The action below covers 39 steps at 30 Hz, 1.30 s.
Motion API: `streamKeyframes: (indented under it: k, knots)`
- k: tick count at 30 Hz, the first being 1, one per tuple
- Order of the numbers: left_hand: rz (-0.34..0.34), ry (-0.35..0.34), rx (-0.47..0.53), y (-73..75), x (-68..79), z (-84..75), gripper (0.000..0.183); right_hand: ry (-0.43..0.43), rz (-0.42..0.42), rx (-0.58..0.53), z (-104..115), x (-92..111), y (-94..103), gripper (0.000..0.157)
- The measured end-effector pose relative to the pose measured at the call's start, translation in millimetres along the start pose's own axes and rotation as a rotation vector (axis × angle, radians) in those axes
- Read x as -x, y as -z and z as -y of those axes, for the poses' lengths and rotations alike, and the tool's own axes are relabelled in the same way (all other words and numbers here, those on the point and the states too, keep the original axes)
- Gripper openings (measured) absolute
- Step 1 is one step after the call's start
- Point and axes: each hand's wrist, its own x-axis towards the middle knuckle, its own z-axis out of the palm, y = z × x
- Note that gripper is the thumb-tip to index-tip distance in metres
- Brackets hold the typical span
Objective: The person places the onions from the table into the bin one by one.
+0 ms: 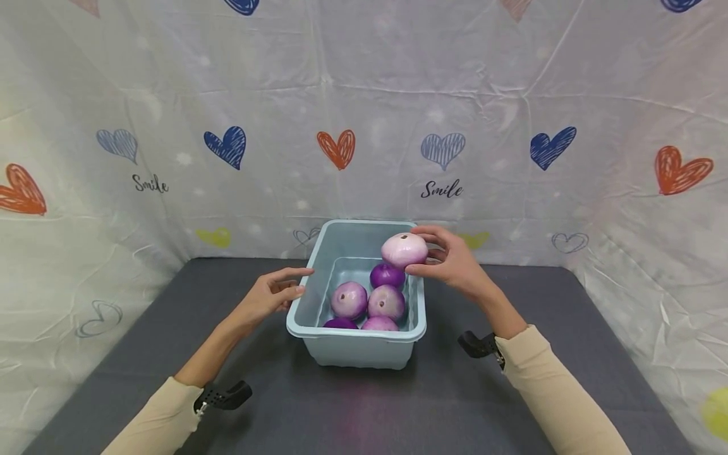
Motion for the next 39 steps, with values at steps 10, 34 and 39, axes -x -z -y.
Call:
streamKeyframes:
  k: [10,34,39]
  knots:
    - [0.008,-0.009,0.011,-1.0,-0.6,-1.8,0.042,0.015,0.048,-0.049,3.0,-4.1,-5.3,0.069]
    - [-0.015,-0.162,-0.083,-2.3,-0.6,-2.7,0.045,0.026,-0.085,0.006,-33.1,57.1,39.7,0.037]
    - [-0.112,-0.262,-0.181,7.3,5.5,-4.9,0.058,0.007,-0.124,0.233,-48.2,78.8,52.3,0.039]
